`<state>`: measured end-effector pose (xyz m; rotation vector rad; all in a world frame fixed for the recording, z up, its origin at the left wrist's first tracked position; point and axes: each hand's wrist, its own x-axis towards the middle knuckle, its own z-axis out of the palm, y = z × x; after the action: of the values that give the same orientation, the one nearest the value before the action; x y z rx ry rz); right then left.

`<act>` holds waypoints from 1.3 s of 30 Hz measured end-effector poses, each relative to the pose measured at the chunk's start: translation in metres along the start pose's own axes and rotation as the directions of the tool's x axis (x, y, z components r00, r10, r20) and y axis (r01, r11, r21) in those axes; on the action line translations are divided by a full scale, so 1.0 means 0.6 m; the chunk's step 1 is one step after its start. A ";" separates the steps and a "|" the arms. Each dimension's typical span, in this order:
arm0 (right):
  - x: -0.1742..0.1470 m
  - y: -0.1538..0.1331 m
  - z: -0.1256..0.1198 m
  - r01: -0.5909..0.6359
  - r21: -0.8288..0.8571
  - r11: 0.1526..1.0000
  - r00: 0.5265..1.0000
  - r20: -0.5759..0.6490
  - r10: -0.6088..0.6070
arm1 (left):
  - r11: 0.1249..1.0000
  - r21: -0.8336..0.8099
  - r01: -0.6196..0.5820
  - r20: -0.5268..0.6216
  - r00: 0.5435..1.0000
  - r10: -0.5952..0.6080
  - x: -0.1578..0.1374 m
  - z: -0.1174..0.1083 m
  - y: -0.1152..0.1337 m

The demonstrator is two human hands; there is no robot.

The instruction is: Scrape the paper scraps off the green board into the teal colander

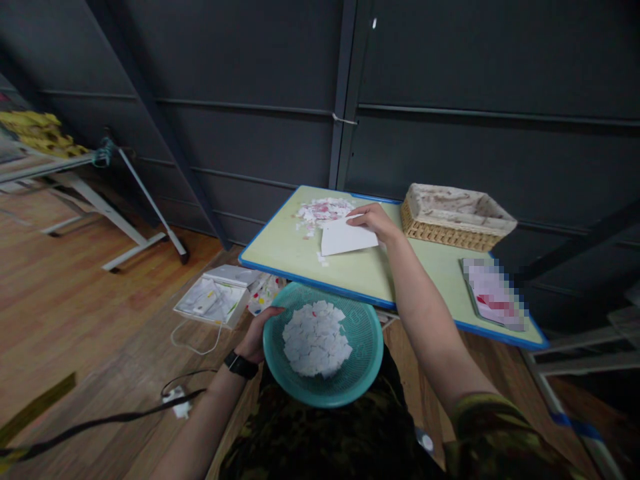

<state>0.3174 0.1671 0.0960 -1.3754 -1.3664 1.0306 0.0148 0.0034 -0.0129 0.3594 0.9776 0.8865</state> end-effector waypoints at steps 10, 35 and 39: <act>0.017 0.016 -0.006 0.081 -0.146 0.986 0.993 -0.077 -0.093 | 0.999 -0.019 0.049 -0.036 0.998 -0.049 -0.005 0.011 0.004; -0.015 -0.019 -0.012 -0.080 -0.022 0.997 0.990 0.113 0.082 | 0.996 0.086 0.027 -0.030 0.999 -0.025 -0.004 0.011 0.000; -0.014 -0.018 -0.017 -0.091 -0.107 0.990 0.986 0.129 0.105 | 0.997 0.075 0.027 -0.004 1.000 -0.026 -0.004 0.007 -0.001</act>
<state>0.3243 0.1580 0.1083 -1.4828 -1.4788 1.1500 0.0183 0.0019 -0.0097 0.4078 1.0183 0.8281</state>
